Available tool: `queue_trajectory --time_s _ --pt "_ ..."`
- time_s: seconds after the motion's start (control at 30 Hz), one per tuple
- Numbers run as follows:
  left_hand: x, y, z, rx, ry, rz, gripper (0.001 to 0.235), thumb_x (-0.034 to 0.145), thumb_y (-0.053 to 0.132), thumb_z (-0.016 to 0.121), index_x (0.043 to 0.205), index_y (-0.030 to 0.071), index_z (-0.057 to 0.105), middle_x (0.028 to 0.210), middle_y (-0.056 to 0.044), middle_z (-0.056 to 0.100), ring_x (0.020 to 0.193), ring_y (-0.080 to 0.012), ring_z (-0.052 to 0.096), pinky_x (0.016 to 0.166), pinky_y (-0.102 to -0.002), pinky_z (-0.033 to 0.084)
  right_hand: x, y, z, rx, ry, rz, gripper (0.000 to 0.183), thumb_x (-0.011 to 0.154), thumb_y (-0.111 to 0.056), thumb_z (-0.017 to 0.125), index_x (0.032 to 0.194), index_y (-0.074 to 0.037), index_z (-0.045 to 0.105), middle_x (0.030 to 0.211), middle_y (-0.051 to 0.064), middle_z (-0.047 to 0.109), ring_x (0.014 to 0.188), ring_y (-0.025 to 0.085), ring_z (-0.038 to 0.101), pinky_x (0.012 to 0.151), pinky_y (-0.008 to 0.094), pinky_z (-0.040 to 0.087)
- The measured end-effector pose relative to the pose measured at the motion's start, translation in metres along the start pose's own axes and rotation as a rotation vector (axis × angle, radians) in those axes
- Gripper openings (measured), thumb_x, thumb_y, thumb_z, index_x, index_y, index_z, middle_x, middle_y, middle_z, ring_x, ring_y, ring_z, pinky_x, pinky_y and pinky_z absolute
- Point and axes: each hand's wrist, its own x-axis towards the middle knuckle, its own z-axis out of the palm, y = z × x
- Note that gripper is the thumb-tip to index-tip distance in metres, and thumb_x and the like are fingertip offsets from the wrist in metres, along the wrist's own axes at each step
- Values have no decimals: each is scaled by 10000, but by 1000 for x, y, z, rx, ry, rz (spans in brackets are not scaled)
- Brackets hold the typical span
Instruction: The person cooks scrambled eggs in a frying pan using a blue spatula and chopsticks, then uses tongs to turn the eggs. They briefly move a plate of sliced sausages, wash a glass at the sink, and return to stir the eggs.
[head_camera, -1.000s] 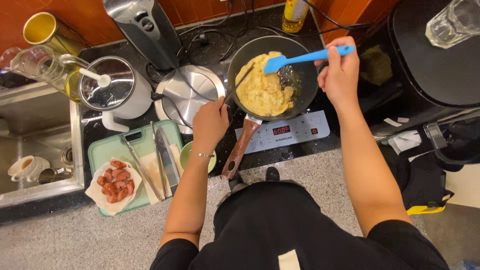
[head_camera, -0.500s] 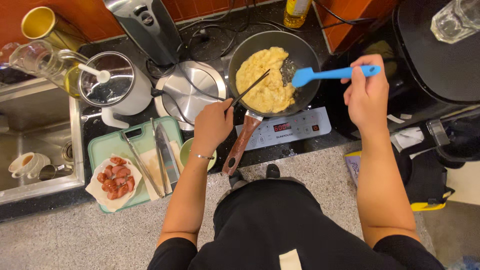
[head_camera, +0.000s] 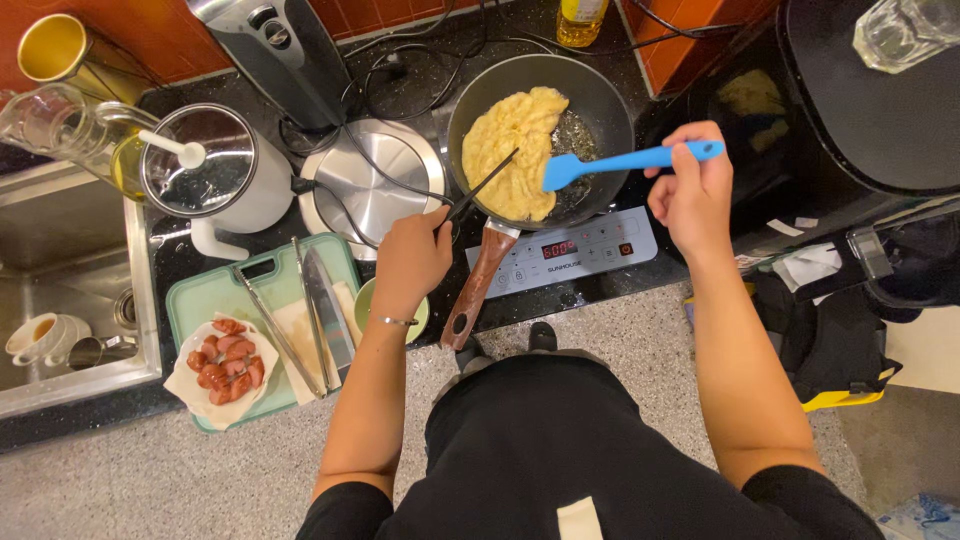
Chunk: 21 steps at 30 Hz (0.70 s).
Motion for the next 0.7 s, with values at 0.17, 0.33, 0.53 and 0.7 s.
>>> queue_trajectory --time_s 0.17,0.33,0.53,0.7 --pt "-4 -7 -5 -19 108 54 255 941 201 626 1118 75 760 878 -221 714 856 -438 672 747 -526 533 19 -7 20 -23 -66 -51 84 1153 -151 430 1164 -75 464 886 116 578 456 102 452 390 241 315" --pt "-9 -14 -14 -44 185 55 263 951 194 645 1151 64 757 907 -224 715 853 -426 676 769 -509 532 29 -19 46 -58 -142 -92 77 1145 -138 433 1163 -71 465 887 101 599 448 94 453 387 243 325" --pt "-10 -8 -25 -70 204 49 272 944 180 637 1164 69 752 894 -211 713 832 -412 678 738 -498 532 27 -24 50 -133 -129 -112 73 1139 -110 447 1184 -62 481 899 86 617 486 71 471 424 232 353" --pt "-14 -5 -28 -6 159 44 248 943 192 641 1134 88 761 891 -198 725 859 -411 684 743 -506 535 -1 -31 -4 -226 -43 -182 75 1191 -92 436 1218 -43 486 919 88 591 554 67 421 487 231 318"
